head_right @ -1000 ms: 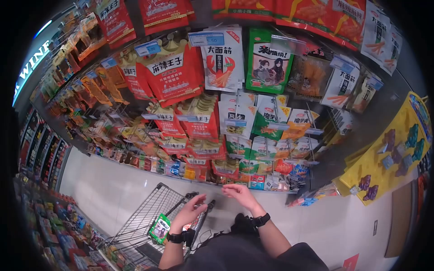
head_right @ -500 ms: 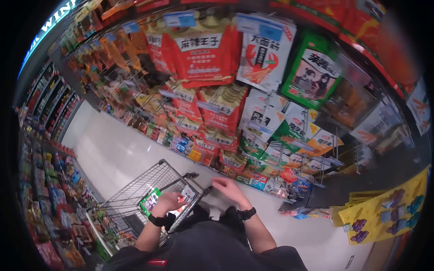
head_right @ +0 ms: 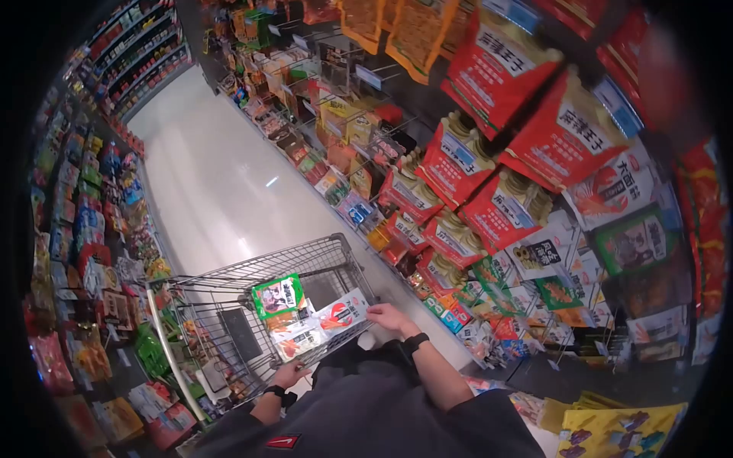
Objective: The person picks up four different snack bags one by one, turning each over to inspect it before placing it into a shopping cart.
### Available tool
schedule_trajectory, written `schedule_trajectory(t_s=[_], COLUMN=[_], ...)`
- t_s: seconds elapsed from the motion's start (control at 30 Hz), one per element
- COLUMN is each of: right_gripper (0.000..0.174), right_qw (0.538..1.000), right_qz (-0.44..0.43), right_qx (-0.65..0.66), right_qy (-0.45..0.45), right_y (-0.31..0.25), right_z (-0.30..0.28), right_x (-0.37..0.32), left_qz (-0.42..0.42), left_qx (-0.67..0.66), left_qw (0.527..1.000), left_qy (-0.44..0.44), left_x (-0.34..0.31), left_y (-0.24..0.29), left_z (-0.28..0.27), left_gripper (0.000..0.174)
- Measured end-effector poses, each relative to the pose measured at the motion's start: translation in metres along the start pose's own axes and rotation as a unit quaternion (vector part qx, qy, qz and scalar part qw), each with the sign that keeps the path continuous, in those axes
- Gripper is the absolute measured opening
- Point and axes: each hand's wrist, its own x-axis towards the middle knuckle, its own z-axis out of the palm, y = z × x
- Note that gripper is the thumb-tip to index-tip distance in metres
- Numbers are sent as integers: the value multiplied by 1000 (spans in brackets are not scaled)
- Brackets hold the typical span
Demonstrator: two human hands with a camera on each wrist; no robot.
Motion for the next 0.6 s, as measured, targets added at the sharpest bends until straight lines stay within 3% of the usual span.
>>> schedule_trajectory(t_s=[0.1, 0.17, 0.23, 0.43, 0.6], right_gripper=[45, 47, 46, 51, 50], right_qw=[999, 998, 993, 982, 987], right_qz=[16, 45, 103, 155, 113], right_qx=[31, -43, -2, 61, 36], right_qy=[8, 18, 56, 92, 109], right_y=[-11, -26, -26, -33, -42], right_z=[0, -5, -6, -7, -7], right_x=[0, -15, -19, -24, -14], left_qz=[52, 74, 75, 77, 67], left_qx=[132, 157, 181, 166, 151], left_qw=[985, 979, 971, 969, 975], left_qy=[98, 111, 136, 164, 147], left_x=[-5, -5, -2, 12, 32], left_y=[-1, 1, 1, 10, 17], left_z=[15, 8, 7, -18, -52], left_gripper=[66, 61, 59, 53, 49])
